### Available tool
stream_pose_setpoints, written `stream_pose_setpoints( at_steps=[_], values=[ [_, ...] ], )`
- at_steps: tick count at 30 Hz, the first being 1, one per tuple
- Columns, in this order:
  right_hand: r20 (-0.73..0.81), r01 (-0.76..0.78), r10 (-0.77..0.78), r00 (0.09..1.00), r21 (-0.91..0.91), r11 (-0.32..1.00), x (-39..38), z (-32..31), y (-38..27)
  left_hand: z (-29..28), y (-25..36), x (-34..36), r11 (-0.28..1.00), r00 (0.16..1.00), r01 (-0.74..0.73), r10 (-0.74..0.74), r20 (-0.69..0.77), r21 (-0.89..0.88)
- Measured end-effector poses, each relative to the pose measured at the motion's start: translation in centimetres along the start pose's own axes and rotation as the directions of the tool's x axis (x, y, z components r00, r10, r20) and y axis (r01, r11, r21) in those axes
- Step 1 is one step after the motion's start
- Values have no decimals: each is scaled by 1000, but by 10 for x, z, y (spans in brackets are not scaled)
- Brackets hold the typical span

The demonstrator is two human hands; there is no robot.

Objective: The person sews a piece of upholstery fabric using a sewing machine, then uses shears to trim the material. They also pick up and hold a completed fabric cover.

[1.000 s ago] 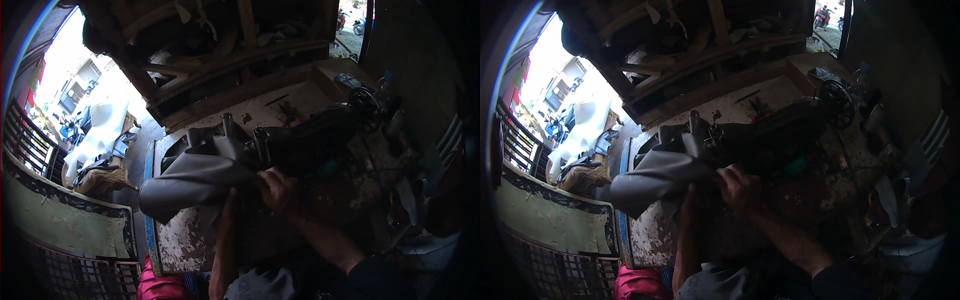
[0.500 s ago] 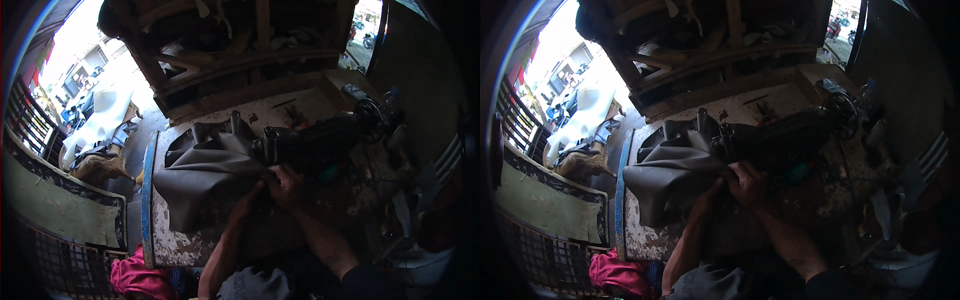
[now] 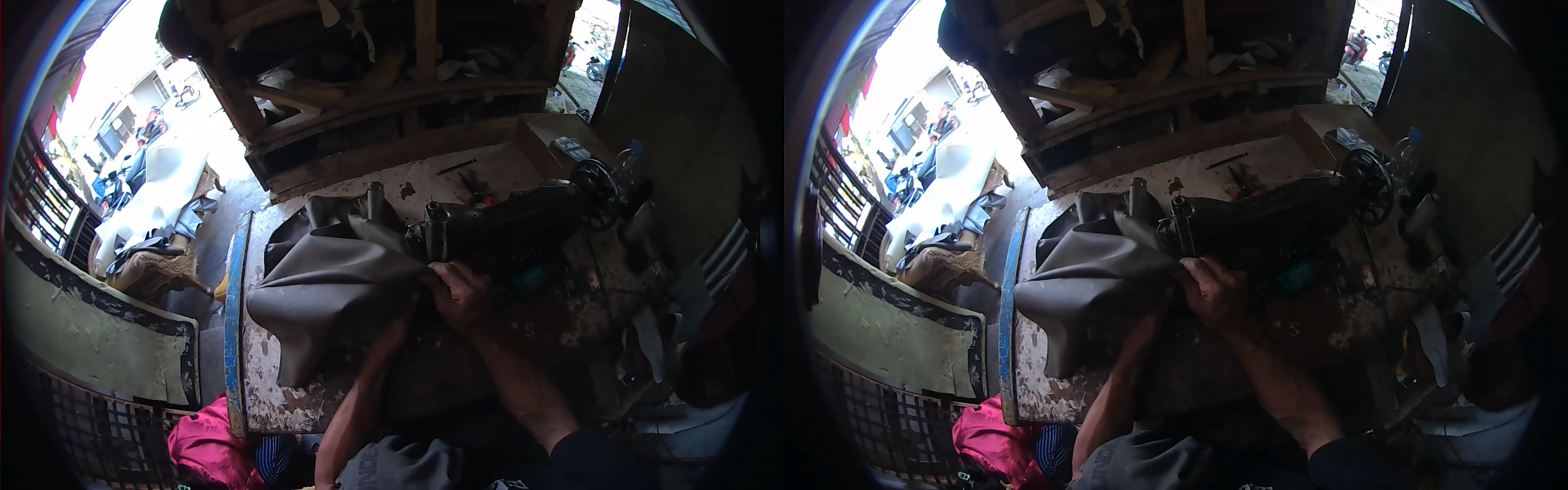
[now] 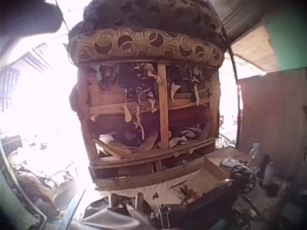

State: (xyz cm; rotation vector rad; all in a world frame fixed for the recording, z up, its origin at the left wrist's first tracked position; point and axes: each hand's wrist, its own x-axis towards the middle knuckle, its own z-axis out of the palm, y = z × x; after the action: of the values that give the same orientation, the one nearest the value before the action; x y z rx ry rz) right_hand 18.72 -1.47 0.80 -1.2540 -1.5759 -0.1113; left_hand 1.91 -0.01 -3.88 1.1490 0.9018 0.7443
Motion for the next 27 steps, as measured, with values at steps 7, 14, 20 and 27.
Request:
stream_pose_setpoints(
  at_steps=[7,14,20,27],
  values=[
    [85,-2,4,996,-30,1000,-1,1,1,-14,-37,12,998,996,-64,65,-62,19],
    [50,46,-46,998,14,999,7,-17,0,3,11,-2,990,999,41,-44,19,134],
    [25,-195,195,980,16,981,-22,-57,-2,18,30,-10,990,984,105,-117,-134,-89],
    [269,-175,150,951,71,982,-40,-47,8,20,38,-15,979,963,202,-203,-178,-22]
  ],
)
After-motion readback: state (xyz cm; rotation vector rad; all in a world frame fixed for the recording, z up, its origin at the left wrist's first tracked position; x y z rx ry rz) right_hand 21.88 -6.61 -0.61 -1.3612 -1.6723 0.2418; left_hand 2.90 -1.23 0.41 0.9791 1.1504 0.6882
